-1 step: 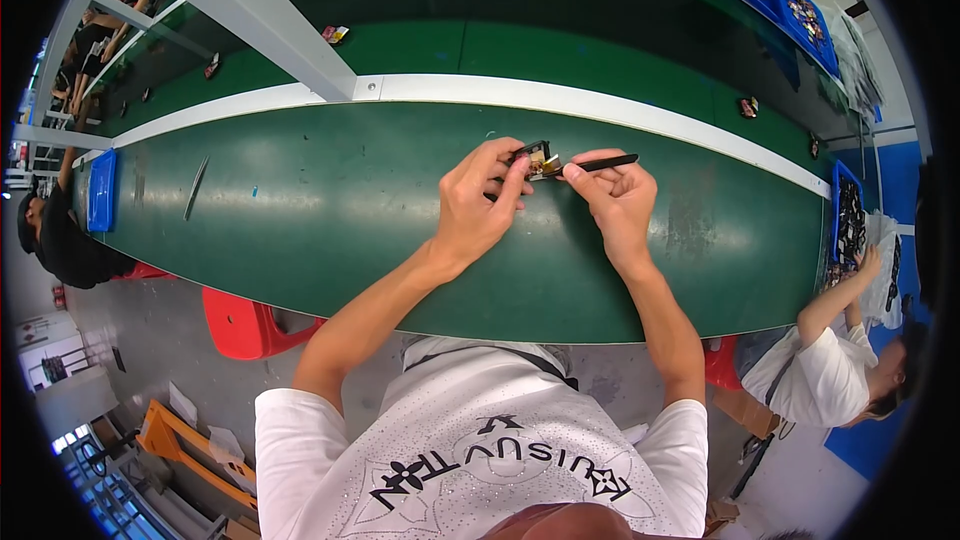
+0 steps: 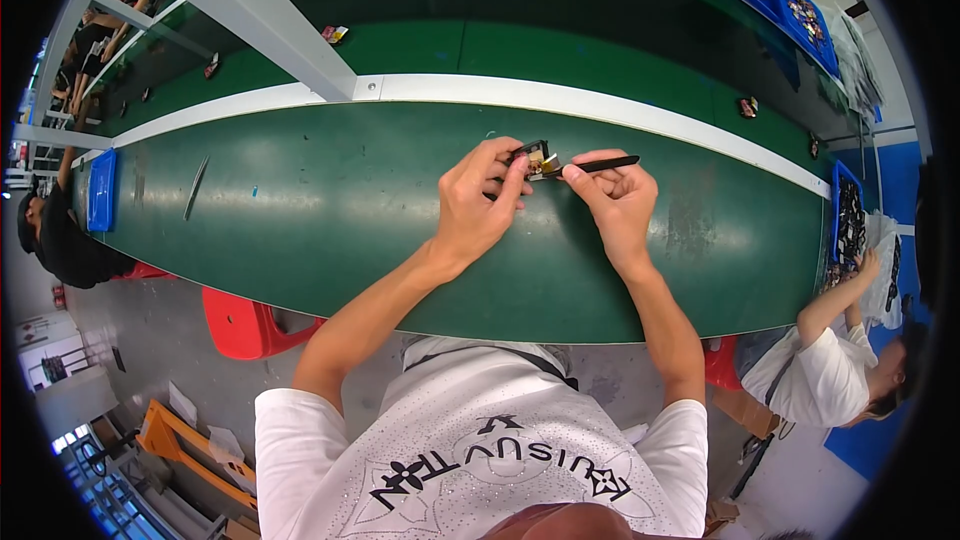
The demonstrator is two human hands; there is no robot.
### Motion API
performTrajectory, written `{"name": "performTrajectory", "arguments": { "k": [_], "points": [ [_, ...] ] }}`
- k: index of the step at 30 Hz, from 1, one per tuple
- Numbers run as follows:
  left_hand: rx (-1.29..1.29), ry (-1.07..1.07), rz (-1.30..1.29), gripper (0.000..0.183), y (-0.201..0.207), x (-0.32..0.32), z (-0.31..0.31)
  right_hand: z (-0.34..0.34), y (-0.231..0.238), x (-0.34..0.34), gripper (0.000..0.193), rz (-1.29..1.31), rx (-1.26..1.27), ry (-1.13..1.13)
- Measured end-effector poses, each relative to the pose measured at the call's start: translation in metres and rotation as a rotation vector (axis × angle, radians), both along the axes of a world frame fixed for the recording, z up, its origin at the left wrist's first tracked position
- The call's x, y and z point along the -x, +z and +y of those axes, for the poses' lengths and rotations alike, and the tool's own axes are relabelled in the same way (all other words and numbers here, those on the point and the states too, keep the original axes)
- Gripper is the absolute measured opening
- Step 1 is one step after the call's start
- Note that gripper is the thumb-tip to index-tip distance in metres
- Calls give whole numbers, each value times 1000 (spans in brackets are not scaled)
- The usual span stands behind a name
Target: Inspecting and assembling small electronic components using tweezers at a factory workbench.
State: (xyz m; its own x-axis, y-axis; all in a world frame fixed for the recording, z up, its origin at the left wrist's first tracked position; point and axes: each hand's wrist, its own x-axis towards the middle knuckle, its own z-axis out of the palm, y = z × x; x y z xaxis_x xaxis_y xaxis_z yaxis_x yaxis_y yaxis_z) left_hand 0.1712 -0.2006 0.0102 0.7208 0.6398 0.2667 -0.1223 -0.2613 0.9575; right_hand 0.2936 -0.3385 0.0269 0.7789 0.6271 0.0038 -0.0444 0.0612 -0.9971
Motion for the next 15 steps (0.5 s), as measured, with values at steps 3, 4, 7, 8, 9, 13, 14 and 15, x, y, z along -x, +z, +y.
{"name": "performTrajectory", "arguments": {
  "k": [3,4,7,8,9,13,14,15],
  "points": [
    [56,15,3,17,0,-1,2,-4,-10,-1,15,-267,0,-28],
    [56,15,2,17,1,-1,2,-4,-10,0,15,-268,0,-27],
    [87,17,14,17,2,-1,4,-1,-7,3,13,-361,-51,-66],
    [93,13,16,17,1,-1,4,-1,-6,4,14,-371,-41,-70],
    [99,9,17,17,1,-1,4,-1,-6,4,14,-382,-32,-75],
    [96,5,21,17,1,0,2,1,-7,3,15,-398,9,-78],
    [93,2,20,17,1,0,2,1,-8,3,15,-402,15,-77],
    [91,0,20,17,1,0,2,1,-9,2,16,-406,21,-76]
  ]
}}
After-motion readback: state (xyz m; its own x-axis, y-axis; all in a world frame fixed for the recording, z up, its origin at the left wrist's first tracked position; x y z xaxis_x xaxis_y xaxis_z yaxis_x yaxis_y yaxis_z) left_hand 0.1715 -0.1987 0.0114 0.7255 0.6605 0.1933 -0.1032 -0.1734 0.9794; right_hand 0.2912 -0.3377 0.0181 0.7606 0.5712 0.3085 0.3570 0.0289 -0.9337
